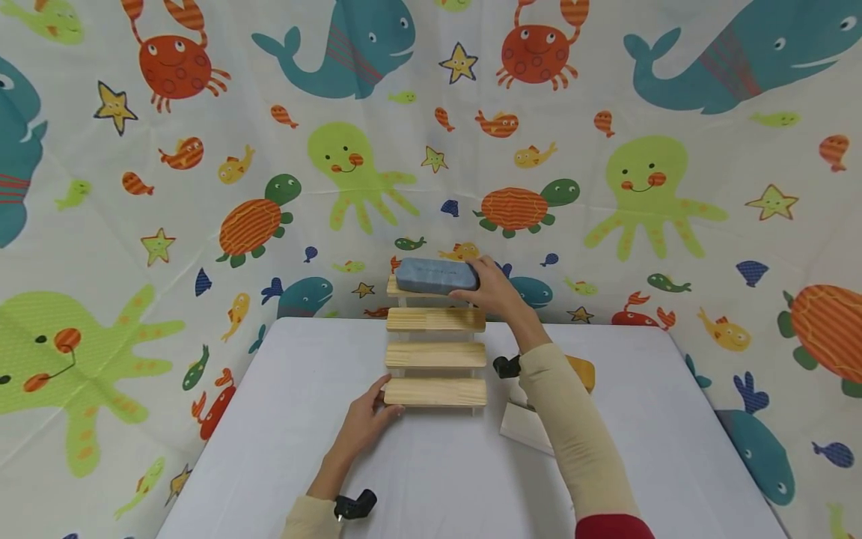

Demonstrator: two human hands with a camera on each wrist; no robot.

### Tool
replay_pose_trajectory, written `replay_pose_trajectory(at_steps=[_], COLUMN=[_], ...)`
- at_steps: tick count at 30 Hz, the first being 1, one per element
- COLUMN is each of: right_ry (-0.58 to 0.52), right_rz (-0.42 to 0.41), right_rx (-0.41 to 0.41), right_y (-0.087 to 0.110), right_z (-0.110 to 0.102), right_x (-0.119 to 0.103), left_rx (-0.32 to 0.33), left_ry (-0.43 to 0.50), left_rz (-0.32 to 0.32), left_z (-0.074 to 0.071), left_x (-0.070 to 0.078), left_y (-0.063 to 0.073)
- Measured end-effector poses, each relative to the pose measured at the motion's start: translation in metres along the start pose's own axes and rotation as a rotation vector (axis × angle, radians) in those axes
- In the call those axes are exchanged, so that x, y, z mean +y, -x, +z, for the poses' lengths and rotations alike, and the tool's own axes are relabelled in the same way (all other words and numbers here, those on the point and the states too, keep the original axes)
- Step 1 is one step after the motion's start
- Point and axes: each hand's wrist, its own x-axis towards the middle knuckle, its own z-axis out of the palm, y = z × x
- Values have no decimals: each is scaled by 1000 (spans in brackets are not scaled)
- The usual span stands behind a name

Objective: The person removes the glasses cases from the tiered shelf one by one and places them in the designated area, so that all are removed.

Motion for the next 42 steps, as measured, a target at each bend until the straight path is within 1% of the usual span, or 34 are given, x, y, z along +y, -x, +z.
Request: replay_pose_trajectory(at_steps=[6,13,17,21,24,30,33,36,38,40,42], right_ry=[-6,-28,-36,-46,-45,-30,-36,-41,-46,-50,-51], right_rz=[-13,-17,-33,-39,-46,-68,-80,-91,-97,-103,-106], right_rx=[19,24,32,35,36,55,67,72,77,81,85], right_y=[1,3,4,6,7,9,10,11,11,12,13], right_z=[-4,-8,-11,-14,-17,-23,-26,-29,-30,-31,-33], right_x=[7,17,21,25,26,31,32,35,38,41,45], left_rx=[6,12,14,23,30,39,40,47,49,54,56], left_ry=[1,-4,-11,-7,1,8,13,-2,-11,-10,-6], left_rz=[-4,-23,-20,1,15,21,7,10,2,10,5], left_z=[4,8,11,14,15,19,21,22,23,24,25], left_x=[3,6,7,8,9,11,13,13,13,14,15], left_y=[-3,-6,-6,-6,-7,-9,-9,-11,-11,-12,-13])
